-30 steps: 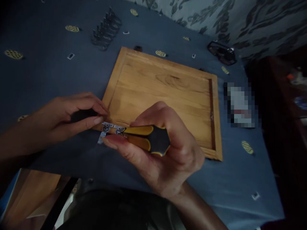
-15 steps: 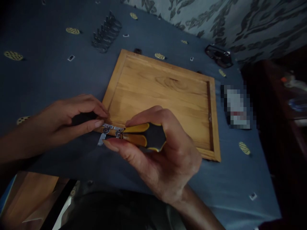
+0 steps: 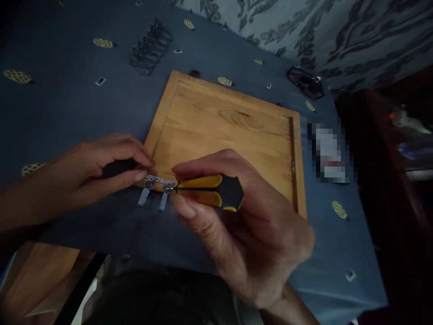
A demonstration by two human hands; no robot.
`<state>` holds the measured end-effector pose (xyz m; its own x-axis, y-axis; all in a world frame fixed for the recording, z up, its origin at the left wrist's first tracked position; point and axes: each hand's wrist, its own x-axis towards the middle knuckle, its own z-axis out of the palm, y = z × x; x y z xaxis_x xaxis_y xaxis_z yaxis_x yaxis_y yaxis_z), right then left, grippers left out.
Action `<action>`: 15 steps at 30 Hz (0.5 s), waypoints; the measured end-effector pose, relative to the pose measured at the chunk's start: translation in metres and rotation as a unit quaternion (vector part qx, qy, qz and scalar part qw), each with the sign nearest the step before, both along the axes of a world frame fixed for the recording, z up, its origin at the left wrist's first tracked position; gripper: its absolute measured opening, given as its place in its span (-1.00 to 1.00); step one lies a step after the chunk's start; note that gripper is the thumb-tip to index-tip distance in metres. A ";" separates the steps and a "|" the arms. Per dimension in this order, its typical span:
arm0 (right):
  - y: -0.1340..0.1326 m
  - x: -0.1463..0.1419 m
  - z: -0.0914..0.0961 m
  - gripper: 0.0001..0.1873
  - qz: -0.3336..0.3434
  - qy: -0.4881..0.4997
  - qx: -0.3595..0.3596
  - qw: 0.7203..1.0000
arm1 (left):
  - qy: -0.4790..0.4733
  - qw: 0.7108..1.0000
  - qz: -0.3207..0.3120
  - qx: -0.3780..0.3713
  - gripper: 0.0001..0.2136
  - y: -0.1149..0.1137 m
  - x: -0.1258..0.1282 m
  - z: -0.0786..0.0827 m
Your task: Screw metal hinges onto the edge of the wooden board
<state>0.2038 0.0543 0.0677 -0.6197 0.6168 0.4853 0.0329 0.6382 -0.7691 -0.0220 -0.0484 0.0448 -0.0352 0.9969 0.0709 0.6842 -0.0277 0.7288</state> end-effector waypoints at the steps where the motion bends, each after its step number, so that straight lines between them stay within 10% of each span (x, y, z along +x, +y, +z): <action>1: 0.000 0.000 0.002 -0.90 -0.012 -0.001 0.002 1.000 | -0.002 1.000 0.000 -0.001 -0.85 0.000 0.000 0.000; 15: 0.008 0.010 0.008 -0.82 0.021 -0.081 0.009 0.996 | 0.004 1.000 0.004 -0.010 -0.83 0.000 -0.001 0.001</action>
<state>0.2142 0.0622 0.0755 -0.7154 0.5813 0.3877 0.1285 0.6549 -0.7447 -0.0227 -0.0484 0.0454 -0.0436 0.9978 0.0509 0.6900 -0.0067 0.7238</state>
